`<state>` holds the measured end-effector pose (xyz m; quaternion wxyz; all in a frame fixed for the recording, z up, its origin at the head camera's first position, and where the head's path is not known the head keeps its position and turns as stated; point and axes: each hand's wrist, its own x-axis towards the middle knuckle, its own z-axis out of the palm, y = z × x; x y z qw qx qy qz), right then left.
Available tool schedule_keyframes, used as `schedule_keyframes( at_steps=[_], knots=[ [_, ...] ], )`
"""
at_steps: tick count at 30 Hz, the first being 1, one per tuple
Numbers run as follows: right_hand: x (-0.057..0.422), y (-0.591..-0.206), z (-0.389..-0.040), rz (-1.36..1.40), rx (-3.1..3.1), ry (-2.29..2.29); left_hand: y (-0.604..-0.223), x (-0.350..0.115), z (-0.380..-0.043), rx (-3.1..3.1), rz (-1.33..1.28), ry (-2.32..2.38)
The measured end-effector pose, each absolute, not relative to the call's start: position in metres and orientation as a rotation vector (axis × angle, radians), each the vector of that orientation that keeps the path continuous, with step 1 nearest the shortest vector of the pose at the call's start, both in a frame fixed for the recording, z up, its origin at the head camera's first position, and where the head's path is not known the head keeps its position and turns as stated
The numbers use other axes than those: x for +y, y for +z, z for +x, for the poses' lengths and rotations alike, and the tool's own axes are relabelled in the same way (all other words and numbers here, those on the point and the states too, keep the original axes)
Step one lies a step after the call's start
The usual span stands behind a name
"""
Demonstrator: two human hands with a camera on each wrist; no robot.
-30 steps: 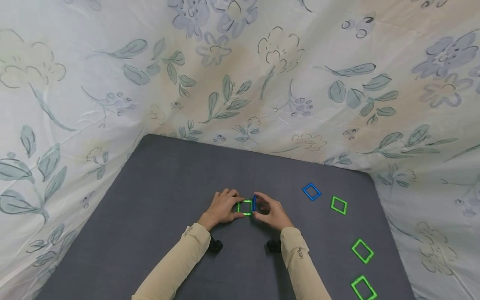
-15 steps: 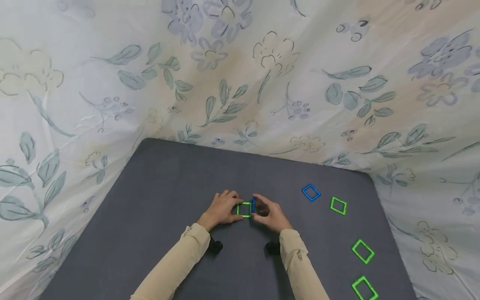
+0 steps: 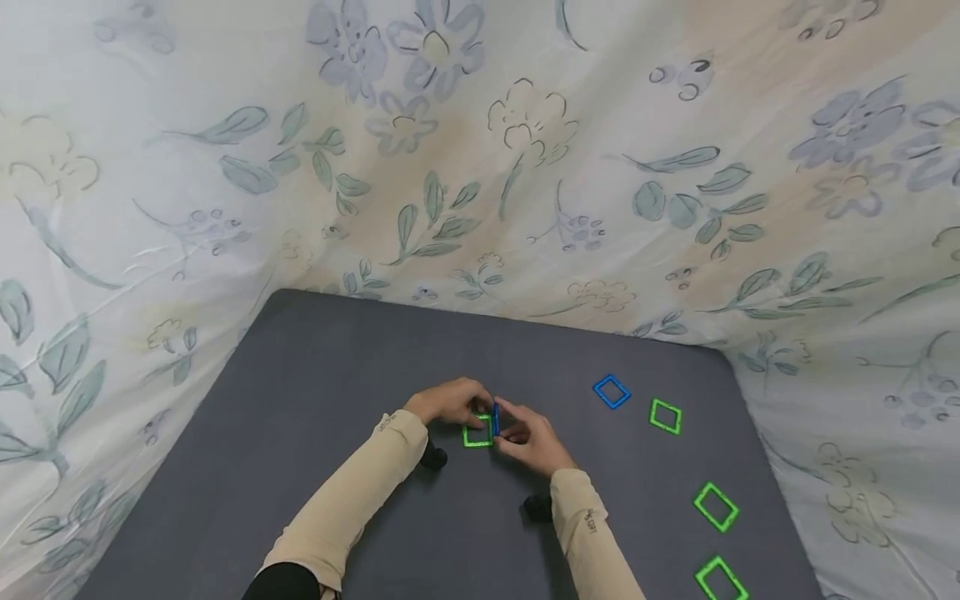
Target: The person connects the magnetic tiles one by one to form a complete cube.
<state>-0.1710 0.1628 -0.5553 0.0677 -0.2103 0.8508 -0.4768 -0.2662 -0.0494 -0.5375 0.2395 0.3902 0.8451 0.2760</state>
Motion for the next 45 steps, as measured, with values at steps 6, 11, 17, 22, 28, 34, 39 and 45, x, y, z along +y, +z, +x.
schedule_keyframes(
  at_steps=[6, 11, 17, 22, 28, 34, 39, 45],
  knots=[
    [0.159, -0.559, -0.169, -0.632, 2.499, -1.48, -0.536, -0.041, -0.271, 2.262, 1.028, 0.654],
    [0.156, -0.559, -0.166, -0.621, 2.488, -1.476, -0.532, -0.038, -0.271, 2.284, 1.016, 0.581],
    [0.155, -0.558, -0.163, -0.577, 2.499, -1.458, -0.531, -0.037, -0.27, 2.29, 1.021, 0.535],
    [0.157, -0.56, -0.161, -0.612, 2.519, -1.456, -0.531, -0.038, -0.269, 2.281, 1.026, 0.585],
    [0.166, -0.561, -0.158, -0.624, 2.581, -1.446, -0.536, -0.043, -0.27, 2.298, 1.085, 0.679],
    [0.19, -0.553, -0.149, -0.469, 2.753, -1.402, -0.54, -0.049, -0.267, 2.321, 1.054, 0.756],
    [0.225, -0.54, -0.136, -0.25, 2.957, -1.327, -0.545, -0.055, -0.264, 2.37, 1.014, 0.81],
    [0.276, -0.521, -0.113, 0.003, 3.103, -1.146, -0.55, -0.065, -0.257, 2.45, 0.943, 0.906]
  ],
)
